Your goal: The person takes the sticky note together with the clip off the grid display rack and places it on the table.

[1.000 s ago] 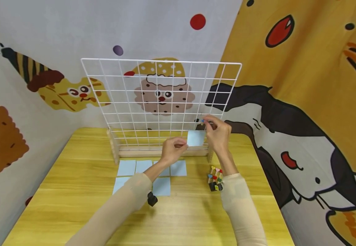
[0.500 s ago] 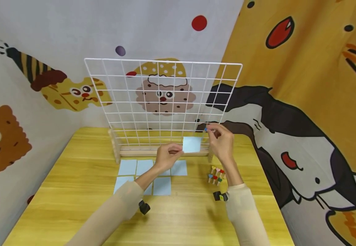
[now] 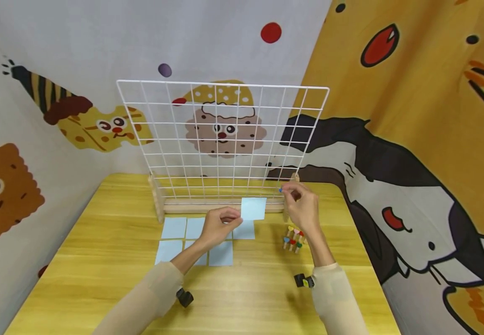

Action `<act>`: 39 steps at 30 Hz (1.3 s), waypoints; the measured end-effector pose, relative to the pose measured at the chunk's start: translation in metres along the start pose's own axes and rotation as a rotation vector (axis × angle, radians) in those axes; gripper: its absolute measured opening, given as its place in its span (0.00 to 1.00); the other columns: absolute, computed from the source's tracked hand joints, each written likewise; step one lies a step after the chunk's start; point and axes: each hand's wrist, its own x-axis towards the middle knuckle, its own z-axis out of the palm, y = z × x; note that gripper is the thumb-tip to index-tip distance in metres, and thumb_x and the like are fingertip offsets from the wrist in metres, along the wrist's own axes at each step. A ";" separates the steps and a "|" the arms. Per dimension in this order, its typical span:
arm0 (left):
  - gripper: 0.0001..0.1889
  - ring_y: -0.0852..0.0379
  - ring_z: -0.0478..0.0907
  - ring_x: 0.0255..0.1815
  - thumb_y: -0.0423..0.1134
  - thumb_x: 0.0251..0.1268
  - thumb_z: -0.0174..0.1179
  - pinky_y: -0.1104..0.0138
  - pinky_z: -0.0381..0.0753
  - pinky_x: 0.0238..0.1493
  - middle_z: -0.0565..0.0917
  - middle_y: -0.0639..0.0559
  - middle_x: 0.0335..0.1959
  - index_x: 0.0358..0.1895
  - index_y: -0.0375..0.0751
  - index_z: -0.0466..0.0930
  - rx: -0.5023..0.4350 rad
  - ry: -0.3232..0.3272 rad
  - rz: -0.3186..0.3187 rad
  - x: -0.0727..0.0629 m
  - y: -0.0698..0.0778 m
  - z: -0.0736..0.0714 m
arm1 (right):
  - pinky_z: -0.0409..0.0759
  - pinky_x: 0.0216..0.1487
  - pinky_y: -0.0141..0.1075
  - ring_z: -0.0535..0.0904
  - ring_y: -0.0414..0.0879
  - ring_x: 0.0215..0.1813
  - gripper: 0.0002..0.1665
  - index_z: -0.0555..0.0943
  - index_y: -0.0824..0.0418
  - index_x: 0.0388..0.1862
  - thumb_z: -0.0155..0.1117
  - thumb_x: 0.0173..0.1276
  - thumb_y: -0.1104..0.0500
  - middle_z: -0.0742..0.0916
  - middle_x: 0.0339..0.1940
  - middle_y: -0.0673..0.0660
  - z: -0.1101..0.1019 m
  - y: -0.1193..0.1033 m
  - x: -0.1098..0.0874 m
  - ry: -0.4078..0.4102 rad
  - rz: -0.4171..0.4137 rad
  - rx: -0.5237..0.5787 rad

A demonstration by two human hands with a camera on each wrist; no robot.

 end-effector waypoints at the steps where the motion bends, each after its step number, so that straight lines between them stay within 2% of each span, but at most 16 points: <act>1: 0.06 0.43 0.95 0.50 0.30 0.75 0.74 0.66 0.94 0.56 0.97 0.40 0.47 0.50 0.35 0.93 0.001 -0.008 -0.009 -0.003 -0.001 -0.001 | 0.75 0.36 0.18 0.79 0.29 0.33 0.04 0.94 0.67 0.44 0.74 0.78 0.69 0.96 0.53 0.65 0.000 0.002 -0.002 -0.006 0.005 -0.003; 7: 0.06 0.44 0.96 0.49 0.32 0.75 0.75 0.65 0.95 0.54 0.97 0.41 0.46 0.50 0.36 0.94 0.017 -0.036 -0.034 -0.021 -0.007 -0.007 | 0.74 0.34 0.20 0.79 0.33 0.34 0.05 0.94 0.63 0.46 0.73 0.81 0.66 0.95 0.52 0.65 -0.001 0.013 -0.020 -0.045 0.033 -0.018; 13: 0.05 0.45 0.96 0.47 0.31 0.74 0.76 0.69 0.94 0.52 0.97 0.42 0.44 0.48 0.37 0.94 0.032 -0.043 -0.040 -0.035 -0.013 -0.010 | 0.75 0.32 0.21 0.79 0.33 0.33 0.04 0.93 0.63 0.45 0.73 0.80 0.68 0.93 0.51 0.63 -0.003 0.027 -0.039 -0.068 0.052 -0.046; 18: 0.04 0.48 0.96 0.45 0.32 0.73 0.77 0.70 0.94 0.51 0.98 0.43 0.43 0.46 0.39 0.95 0.033 -0.047 -0.053 -0.046 -0.020 -0.011 | 0.78 0.29 0.23 0.81 0.32 0.32 0.04 0.91 0.63 0.48 0.72 0.81 0.68 0.92 0.46 0.61 -0.006 0.040 -0.054 -0.090 0.065 -0.061; 24: 0.03 0.47 0.96 0.44 0.31 0.73 0.77 0.72 0.93 0.49 0.97 0.42 0.42 0.45 0.38 0.95 0.029 -0.053 -0.065 -0.061 -0.027 -0.009 | 0.79 0.25 0.27 0.82 0.35 0.30 0.04 0.90 0.64 0.49 0.71 0.81 0.68 0.92 0.43 0.62 -0.009 0.052 -0.071 -0.100 0.102 -0.056; 27: 0.04 0.47 0.96 0.45 0.32 0.74 0.76 0.72 0.93 0.47 0.97 0.42 0.43 0.46 0.37 0.94 0.017 -0.066 -0.086 -0.069 -0.030 -0.007 | 0.75 0.22 0.29 0.81 0.34 0.28 0.04 0.89 0.64 0.50 0.70 0.82 0.68 0.92 0.39 0.63 -0.011 0.056 -0.078 -0.104 0.137 -0.055; 32: 0.04 0.53 0.95 0.47 0.34 0.75 0.75 0.72 0.92 0.51 0.97 0.45 0.44 0.46 0.40 0.94 0.005 -0.085 -0.155 -0.082 -0.032 -0.004 | 0.72 0.19 0.31 0.77 0.35 0.23 0.04 0.89 0.63 0.51 0.70 0.83 0.66 0.90 0.30 0.60 -0.014 0.063 -0.089 -0.101 0.191 -0.041; 34: 0.03 0.54 0.94 0.47 0.35 0.75 0.75 0.72 0.91 0.53 0.97 0.46 0.44 0.45 0.40 0.94 0.006 -0.082 -0.177 -0.086 -0.033 -0.002 | 0.72 0.19 0.31 0.76 0.36 0.23 0.04 0.89 0.63 0.51 0.70 0.83 0.66 0.90 0.29 0.61 -0.016 0.065 -0.094 -0.091 0.205 -0.037; 39: 0.03 0.56 0.94 0.43 0.33 0.70 0.76 0.71 0.92 0.49 0.97 0.46 0.41 0.43 0.39 0.94 0.002 -0.046 -0.207 -0.094 -0.037 0.003 | 0.70 0.19 0.31 0.75 0.36 0.24 0.03 0.89 0.62 0.51 0.70 0.83 0.65 0.90 0.33 0.68 -0.019 0.069 -0.105 -0.078 0.234 -0.031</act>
